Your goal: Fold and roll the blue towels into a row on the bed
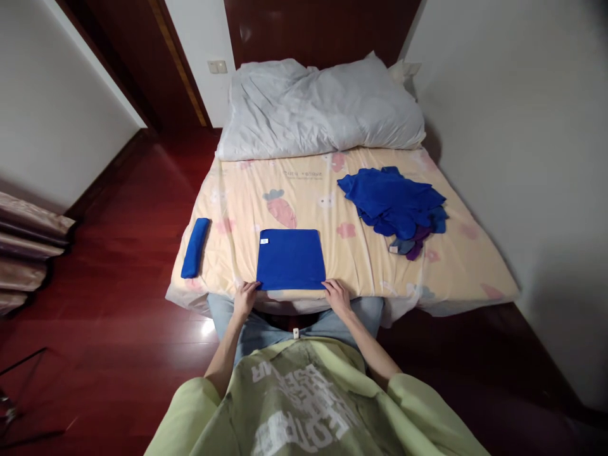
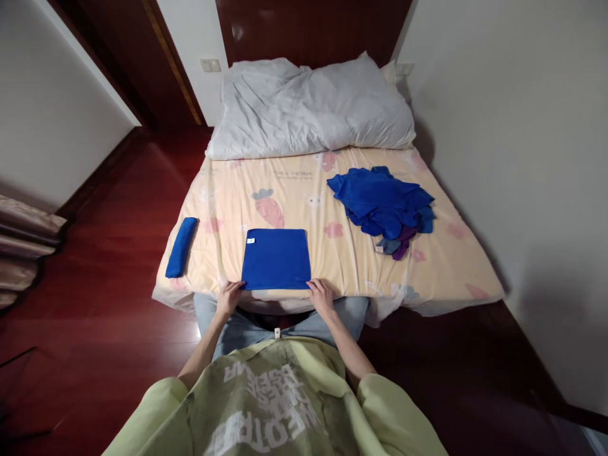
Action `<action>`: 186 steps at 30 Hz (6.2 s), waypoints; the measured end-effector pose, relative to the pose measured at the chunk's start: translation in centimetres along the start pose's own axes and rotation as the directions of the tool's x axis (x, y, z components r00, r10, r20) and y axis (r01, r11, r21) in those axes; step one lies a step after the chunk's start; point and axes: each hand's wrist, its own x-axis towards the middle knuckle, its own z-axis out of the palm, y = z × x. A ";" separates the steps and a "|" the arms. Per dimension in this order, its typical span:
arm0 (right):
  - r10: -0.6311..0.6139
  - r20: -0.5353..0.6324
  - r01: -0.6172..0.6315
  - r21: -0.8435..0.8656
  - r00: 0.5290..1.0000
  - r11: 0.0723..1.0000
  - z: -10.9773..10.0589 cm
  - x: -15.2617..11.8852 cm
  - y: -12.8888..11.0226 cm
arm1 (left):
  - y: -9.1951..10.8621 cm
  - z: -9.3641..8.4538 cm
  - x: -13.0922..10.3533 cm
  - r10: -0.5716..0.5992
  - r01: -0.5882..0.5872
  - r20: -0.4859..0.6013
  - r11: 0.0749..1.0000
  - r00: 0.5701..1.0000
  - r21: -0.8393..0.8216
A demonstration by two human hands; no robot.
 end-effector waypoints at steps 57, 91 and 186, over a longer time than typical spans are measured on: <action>0.505 -0.036 -0.502 0.077 0.862 0.861 0.9 4.9 -0.6 | 1.4 1.1 5.4 -0.454 0.456 -0.146 0.890 0.879 -0.021; 0.046 -0.050 -0.031 0.260 0.998 0.965 0.6 1.3 1.6 | -0.2 -0.2 2.3 -0.043 0.046 0.060 0.998 0.997 -0.047; 0.288 0.155 -0.322 0.292 0.945 0.900 0.9 6.4 3.6 | 0.5 -0.8 6.0 -0.278 0.267 0.065 0.953 0.959 0.142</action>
